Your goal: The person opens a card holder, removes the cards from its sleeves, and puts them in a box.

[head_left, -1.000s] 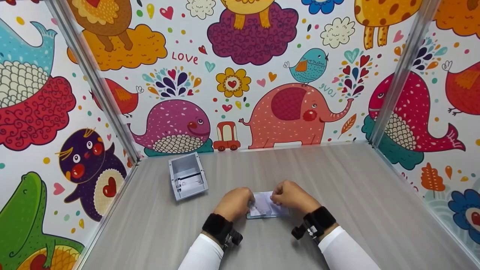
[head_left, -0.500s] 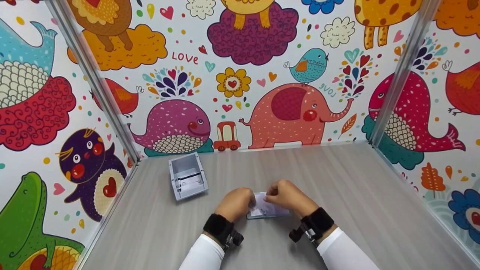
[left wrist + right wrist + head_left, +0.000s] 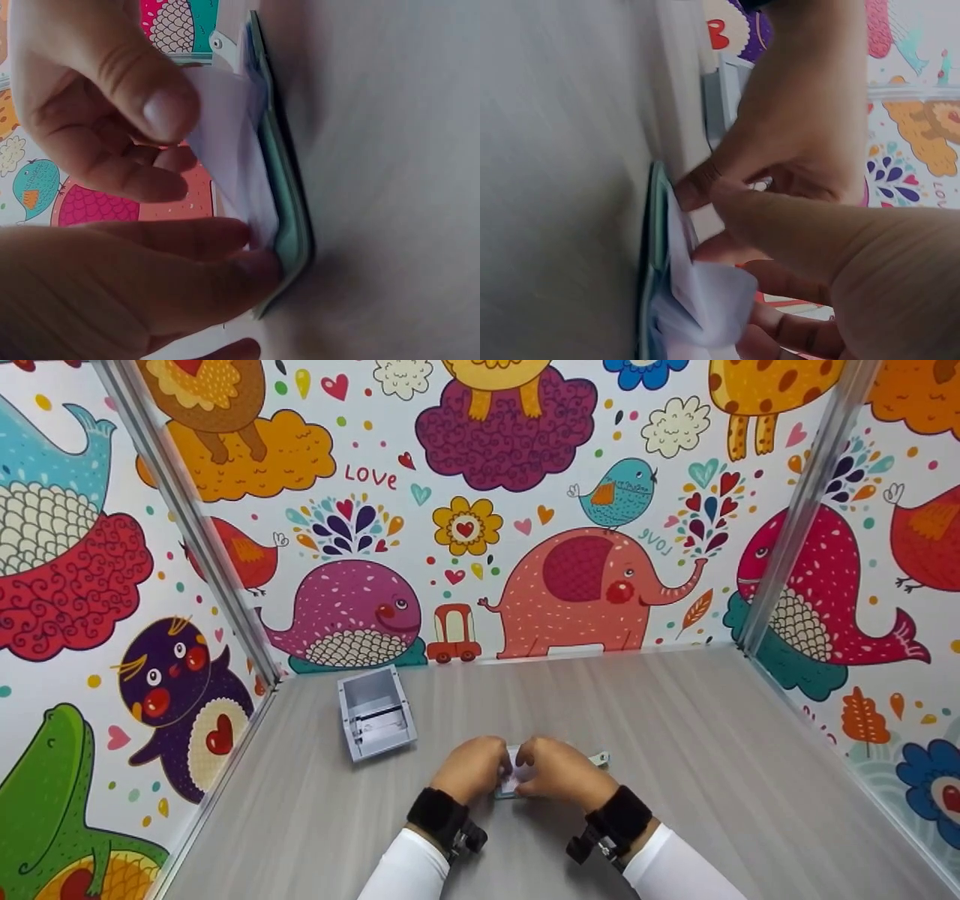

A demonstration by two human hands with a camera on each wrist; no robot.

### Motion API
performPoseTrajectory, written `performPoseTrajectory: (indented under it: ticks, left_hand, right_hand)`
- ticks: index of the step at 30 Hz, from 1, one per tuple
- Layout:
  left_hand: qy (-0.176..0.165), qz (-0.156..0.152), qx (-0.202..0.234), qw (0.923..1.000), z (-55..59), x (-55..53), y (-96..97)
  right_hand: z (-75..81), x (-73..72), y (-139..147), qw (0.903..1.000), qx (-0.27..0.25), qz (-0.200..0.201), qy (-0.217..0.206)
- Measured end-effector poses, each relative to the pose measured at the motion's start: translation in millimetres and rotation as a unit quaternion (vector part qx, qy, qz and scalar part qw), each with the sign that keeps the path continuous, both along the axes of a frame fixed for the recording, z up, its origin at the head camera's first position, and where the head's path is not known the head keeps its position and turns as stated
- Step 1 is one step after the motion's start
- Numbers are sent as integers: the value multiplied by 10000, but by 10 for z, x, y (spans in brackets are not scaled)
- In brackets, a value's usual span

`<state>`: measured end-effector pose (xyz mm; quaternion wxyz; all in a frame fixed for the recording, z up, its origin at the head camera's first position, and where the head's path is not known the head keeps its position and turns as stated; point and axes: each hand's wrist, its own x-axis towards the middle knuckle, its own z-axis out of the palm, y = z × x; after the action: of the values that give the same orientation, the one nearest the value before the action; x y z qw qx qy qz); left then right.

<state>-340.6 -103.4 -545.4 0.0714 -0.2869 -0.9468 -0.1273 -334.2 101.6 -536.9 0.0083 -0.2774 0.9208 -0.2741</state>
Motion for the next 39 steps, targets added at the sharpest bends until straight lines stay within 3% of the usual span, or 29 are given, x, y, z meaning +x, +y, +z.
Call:
performPoseTrajectory:
  ticks: [9, 15, 39]
  left_hand:
    - [66, -18, -96, 9999, 0, 7, -2]
    - [-98, 199, 63, 9997, 1, 13, -1]
    - [-574, 466, 119, 9972, 5, -1, 17]
  right_hand:
    - [-14, 3, 3, 9984, 70, 40, 562]
    - [-17, 7, 7, 9963, -90, 133, 839]
    - [100, -53, 85, 9954, -29, -858, 427]
